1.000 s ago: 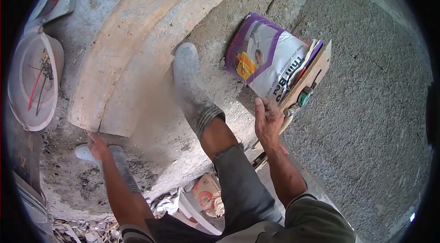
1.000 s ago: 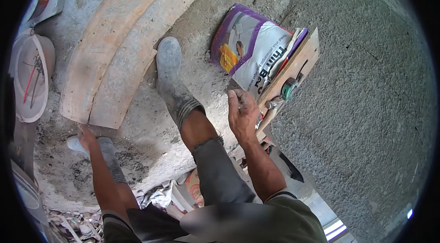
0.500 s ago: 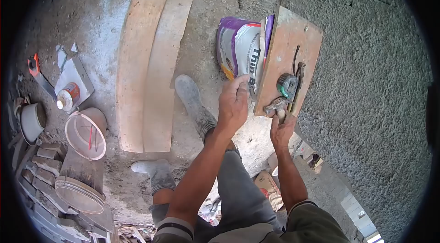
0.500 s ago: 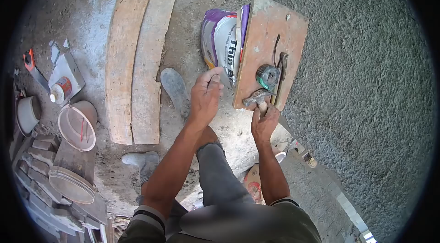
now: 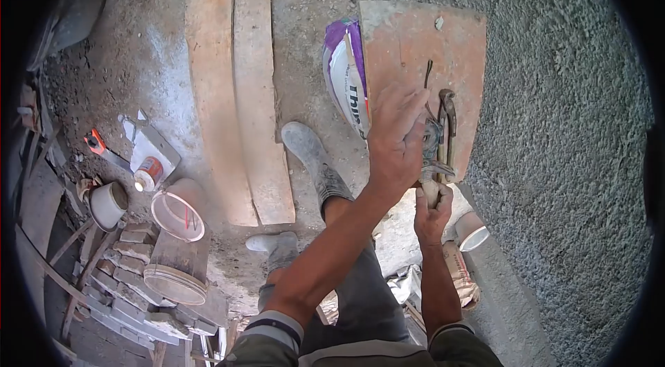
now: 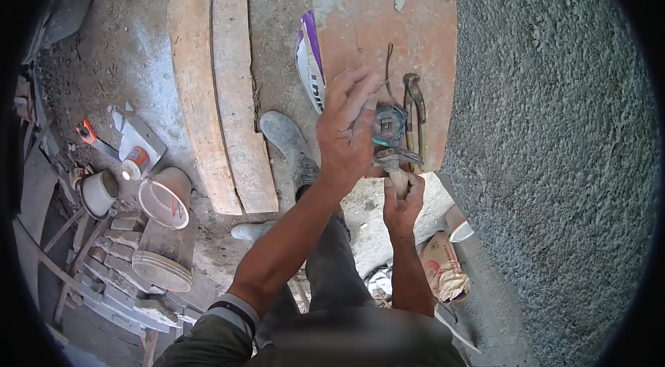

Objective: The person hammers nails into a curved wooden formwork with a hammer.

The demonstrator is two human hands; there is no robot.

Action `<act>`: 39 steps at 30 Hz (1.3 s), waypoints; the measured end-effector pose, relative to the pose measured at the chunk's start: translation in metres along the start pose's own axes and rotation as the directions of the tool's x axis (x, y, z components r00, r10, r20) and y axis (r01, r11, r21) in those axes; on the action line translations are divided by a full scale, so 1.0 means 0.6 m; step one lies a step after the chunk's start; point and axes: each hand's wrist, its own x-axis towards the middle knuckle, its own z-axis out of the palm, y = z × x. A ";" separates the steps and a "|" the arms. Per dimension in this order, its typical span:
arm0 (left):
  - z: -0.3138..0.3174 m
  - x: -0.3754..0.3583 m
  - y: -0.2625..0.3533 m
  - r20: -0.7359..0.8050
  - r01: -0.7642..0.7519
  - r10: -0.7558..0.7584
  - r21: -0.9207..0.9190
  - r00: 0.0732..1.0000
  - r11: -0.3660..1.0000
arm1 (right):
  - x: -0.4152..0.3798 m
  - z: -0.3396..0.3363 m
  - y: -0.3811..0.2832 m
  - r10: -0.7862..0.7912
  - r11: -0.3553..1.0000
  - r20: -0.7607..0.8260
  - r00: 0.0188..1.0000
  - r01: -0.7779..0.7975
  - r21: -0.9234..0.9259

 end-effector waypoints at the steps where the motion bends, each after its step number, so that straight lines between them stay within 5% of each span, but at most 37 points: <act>1: -0.016 -0.007 -0.003 -0.071 0.115 -0.133 -0.214 0.989 0.970 | 0.007 -0.001 -0.005 -0.057 0.998 -0.014 0.998 0.057 -0.015; 2: -0.035 -0.017 -0.005 -0.121 0.203 -0.277 -0.423 0.953 0.883 | 0.012 0.000 -0.006 -0.119 0.993 -0.020 0.993 0.118 -0.031; 3: -0.057 -0.031 -0.007 -0.144 0.215 -0.294 -0.406 0.945 0.888 | 0.016 -0.001 -0.003 -0.153 0.980 -0.030 0.988 0.148 -0.134; 5: -0.117 -0.068 -0.019 -0.071 0.527 -0.702 -0.608 0.709 0.594 | 0.021 -0.004 0.007 -0.201 0.929 -0.009 0.980 0.187 -0.318; 6: -0.144 -0.095 -0.039 -0.107 0.518 -0.708 -0.606 0.698 0.603 | 0.023 -0.001 0.001 -0.257 0.898 -0.039 0.966 0.224 -0.380; 8: -0.190 -0.182 -0.093 -0.037 0.437 -0.824 -0.834 0.566 0.338 | 0.023 0.003 0.011 -0.402 0.780 -0.057 0.914 0.309 -0.543; 9: -0.215 -0.224 -0.114 -0.066 0.420 -0.833 -0.840 0.549 0.343 | 0.023 0.010 -0.008 -0.417 0.774 -0.026 0.909 0.340 -0.534; 11: -0.270 -0.310 -0.152 -0.001 0.453 -0.945 -0.877 0.328 0.158 | 0.029 0.020 -0.068 -0.617 0.668 -0.115 0.779 0.441 -0.600; 15: -0.348 -0.446 -0.190 -0.019 0.465 -0.987 -0.881 0.157 0.091 | 0.069 0.043 -0.133 -0.649 0.524 0.093 0.755 0.532 -0.665; 17: -0.368 -0.515 -0.202 -0.050 0.485 -0.975 -0.861 0.218 0.152 | 0.105 0.042 -0.153 -0.692 0.466 0.125 0.711 0.572 -0.675; 21: -0.402 -0.547 -0.178 -0.067 0.479 -0.983 -0.867 0.168 0.141 | 0.100 0.083 -0.248 -0.779 0.375 0.223 0.585 0.722 -0.582; 24: -0.394 -0.524 -0.159 0.059 0.179 -0.977 -0.984 0.207 -0.021 | 0.006 0.154 -0.288 -0.693 0.467 0.511 0.508 0.857 -0.219; 25: -0.387 -0.509 -0.153 0.129 0.071 -0.960 -0.991 0.248 -0.115 | -0.041 0.190 -0.292 -0.661 0.517 0.612 0.433 0.855 -0.047; 26: -0.372 -0.495 -0.150 0.120 -0.003 -0.960 -0.992 0.252 -0.125 | -0.090 0.222 -0.286 -0.497 0.713 0.740 0.453 0.699 0.052; 28: -0.353 -0.474 -0.154 0.102 -0.113 -0.964 -0.985 0.246 -0.133 | -0.184 0.294 -0.236 -0.137 0.985 0.820 0.556 0.168 0.050; 29: -0.350 -0.468 -0.157 0.080 -0.170 -0.968 -0.978 0.239 -0.123 | -0.221 0.326 -0.216 0.068 0.986 0.830 0.554 -0.165 0.029; 30: -0.349 -0.468 -0.164 0.063 -0.228 -0.971 -0.967 0.230 -0.116 | -0.249 0.354 -0.220 0.075 0.990 0.840 0.537 -0.144 0.003; 32: -0.348 -0.485 -0.199 -0.008 -0.274 -0.984 -0.961 0.176 -0.041 | -0.288 0.412 -0.231 0.171 0.905 0.800 0.575 -0.412 0.102; 35: -0.373 -0.512 -0.258 -0.088 -0.285 -0.992 -0.957 0.091 0.059 | -0.319 0.497 -0.184 0.122 0.773 0.847 0.517 -0.585 0.245; 37: -0.385 -0.549 -0.310 -0.099 -0.280 -0.994 -0.956 0.050 0.082 | -0.323 0.557 -0.171 -0.069 0.977 0.820 0.569 -0.129 0.172; 39: -0.393 -0.601 -0.368 -0.272 -0.132 -0.960 -0.951 -0.070 0.279 | -0.298 0.642 -0.149 -0.274 0.962 0.834 0.479 0.135 0.238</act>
